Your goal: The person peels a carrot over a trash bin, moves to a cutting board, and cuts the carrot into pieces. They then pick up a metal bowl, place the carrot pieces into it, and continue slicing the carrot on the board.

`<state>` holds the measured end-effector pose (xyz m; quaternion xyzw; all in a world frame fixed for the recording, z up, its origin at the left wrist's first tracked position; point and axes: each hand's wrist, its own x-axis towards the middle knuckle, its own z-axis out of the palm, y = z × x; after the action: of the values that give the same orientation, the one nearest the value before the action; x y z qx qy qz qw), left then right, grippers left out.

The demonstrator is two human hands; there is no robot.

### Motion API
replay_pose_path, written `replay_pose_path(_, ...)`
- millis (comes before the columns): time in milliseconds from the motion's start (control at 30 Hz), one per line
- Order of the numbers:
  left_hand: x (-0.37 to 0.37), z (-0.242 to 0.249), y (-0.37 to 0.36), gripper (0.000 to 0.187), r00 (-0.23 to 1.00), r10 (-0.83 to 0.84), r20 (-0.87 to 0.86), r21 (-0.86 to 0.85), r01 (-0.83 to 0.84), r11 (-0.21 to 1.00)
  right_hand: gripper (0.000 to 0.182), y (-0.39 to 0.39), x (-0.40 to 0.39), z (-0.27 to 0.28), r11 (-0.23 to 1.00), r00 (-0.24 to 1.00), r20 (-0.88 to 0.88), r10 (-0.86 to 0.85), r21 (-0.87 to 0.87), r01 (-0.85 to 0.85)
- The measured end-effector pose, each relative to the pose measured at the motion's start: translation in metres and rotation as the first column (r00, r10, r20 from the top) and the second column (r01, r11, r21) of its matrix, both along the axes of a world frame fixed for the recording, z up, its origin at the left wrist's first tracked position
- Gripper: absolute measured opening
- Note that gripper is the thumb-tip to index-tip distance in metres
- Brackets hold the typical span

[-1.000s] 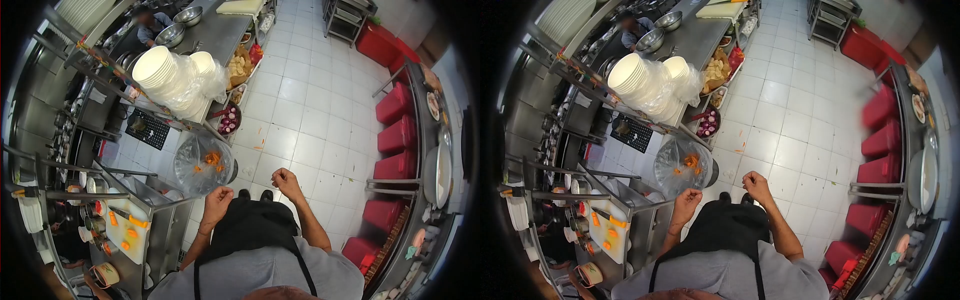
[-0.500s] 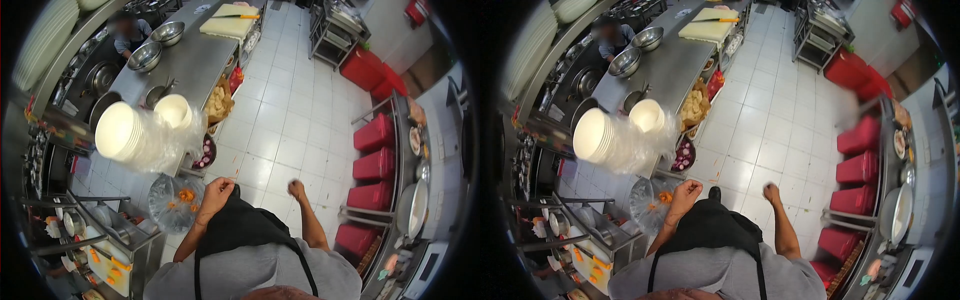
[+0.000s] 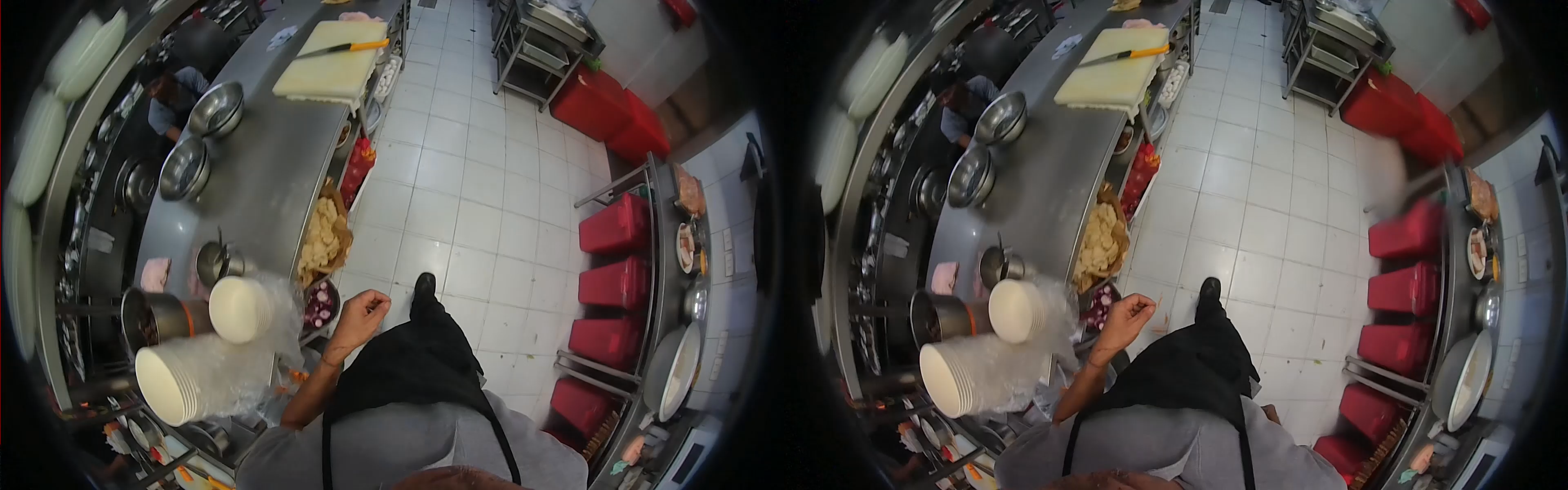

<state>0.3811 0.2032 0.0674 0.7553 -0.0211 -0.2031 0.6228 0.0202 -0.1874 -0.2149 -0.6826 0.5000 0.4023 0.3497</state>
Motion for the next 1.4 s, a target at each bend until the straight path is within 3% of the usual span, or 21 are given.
replay_pose_path(133,0.071,0.009,-0.046,0.016,1.0,-0.014,0.012,0.056,0.013,0.998,0.031,-0.06,0.1,-0.038,0.999,0.999,0.031,0.03,-0.018,-0.029)
replay_pose_path(233,0.115,0.025,-0.068,0.017,1.0,0.012,0.014,0.114,-0.014,0.993,0.034,-0.12,0.216,-0.08,0.969,0.969,0.099,0.228,-0.116,-0.216)
replay_pose_path(300,0.135,0.013,-0.076,0.019,0.998,0.057,-0.017,0.093,-0.055,0.994,0.037,-0.148,0.332,-0.093,0.774,0.761,0.164,0.628,-0.236,-0.588)
replay_pose_path(333,0.144,0.009,-0.078,0.019,0.997,0.066,-0.03,0.104,-0.063,0.993,0.024,-0.154,0.386,-0.098,0.657,0.615,0.243,0.75,-0.385,-0.649)
replay_pose_path(467,0.177,-0.005,-0.075,0.021,0.992,0.108,-0.066,0.175,-0.095,0.98,0.029,-0.123,0.612,0.0,0.855,0.69,0.509,0.515,-0.366,-0.368)
replay_pose_path(567,0.207,-0.016,-0.069,0.022,0.982,0.158,-0.099,0.217,-0.134,0.967,0.027,-0.094,0.723,0.019,0.862,0.565,0.655,0.502,-0.325,-0.389)
replay_pose_path(633,0.235,-0.03,-0.066,0.021,0.974,0.196,-0.113,0.171,-0.175,0.97,0.029,-0.079,0.772,0.015,0.783,0.491,0.631,0.601,-0.341,-0.521)
replay_pose_path(700,0.274,-0.058,-0.065,0.023,0.97,0.221,-0.103,0.182,-0.2,0.963,0.03,-0.067,0.806,-0.006,0.626,0.419,0.481,0.77,-0.442,-0.642)
replay_pose_path(733,0.295,-0.068,-0.065,0.023,0.966,0.237,-0.101,0.184,-0.216,0.959,0.03,-0.064,0.815,0.002,0.592,0.402,0.46,0.791,-0.413,-0.692)
replay_pose_path(833,0.361,-0.052,-0.074,0.027,0.967,0.244,0.066,0.306,-0.253,0.918,0.031,-0.067,0.827,0.023,0.446,0.363,0.278,0.889,-0.35,-0.824)
replay_pose_path(900,0.397,-0.04,-0.077,0.027,0.961,0.262,0.087,0.229,-0.275,0.934,0.031,-0.086,0.853,0.017,0.438,0.354,0.278,0.893,-0.351,-0.828)
replay_pose_path(967,0.424,-0.032,-0.076,0.027,0.964,0.255,0.08,0.214,-0.267,0.94,0.03,-0.105,0.9,0.007,0.341,0.284,0.202,0.937,-0.366,-0.866)
replay_pose_path(1000,0.436,-0.032,-0.075,0.027,0.967,0.247,0.053,0.232,-0.253,0.939,0.032,-0.11,0.924,0.023,0.46,0.338,0.348,0.874,-0.373,-0.806)
replay_pose_path(1067,0.456,-0.037,-0.078,0.026,0.973,0.231,0.002,0.26,-0.223,0.939,0.033,-0.119,1.006,0.009,0.323,0.168,0.323,0.931,-0.517,-0.793)
replay_pose_path(1100,0.463,-0.041,-0.079,0.028,0.975,0.221,-0.018,0.264,-0.209,0.942,0.034,-0.109,1.047,0.033,0.424,0.223,0.397,0.89,-0.545,-0.723)
replay_pose_path(1133,0.472,-0.045,-0.079,0.029,0.976,0.215,-0.036,0.269,-0.198,0.943,0.035,-0.102,1.091,0.039,0.475,0.133,0.517,0.845,-0.612,-0.633)
replay_pose_path(1200,0.486,-0.059,-0.081,0.03,0.98,0.196,-0.028,0.329,-0.177,0.928,0.035,-0.071,1.189,0.083,0.471,0.105,0.511,0.853,-0.667,-0.578)
replay_pose_path(1267,0.493,-0.069,-0.086,0.032,0.964,0.26,-0.057,0.351,-0.224,0.909,0.028,-0.039,1.28,0.132,0.54,-0.048,0.648,0.76,-0.671,-0.508)
replay_pose_path(1300,0.496,-0.075,-0.089,0.033,0.953,0.295,-0.066,0.365,-0.252,0.896,0.026,-0.019,1.326,0.163,0.505,-0.061,0.614,0.787,-0.698,-0.507)
replay_pose_path(1367,0.495,-0.098,-0.095,0.037,0.916,0.381,-0.126,0.416,-0.3,0.859,0.021,0.016,1.413,0.21,0.609,-0.221,0.733,0.643,-0.665,-0.433)
replay_pose_path(1400,0.498,-0.092,-0.103,0.04,0.859,0.487,-0.155,0.416,-0.39,0.821,0.018,0.034,1.457,0.23,0.574,-0.254,0.676,0.692,-0.728,-0.374)
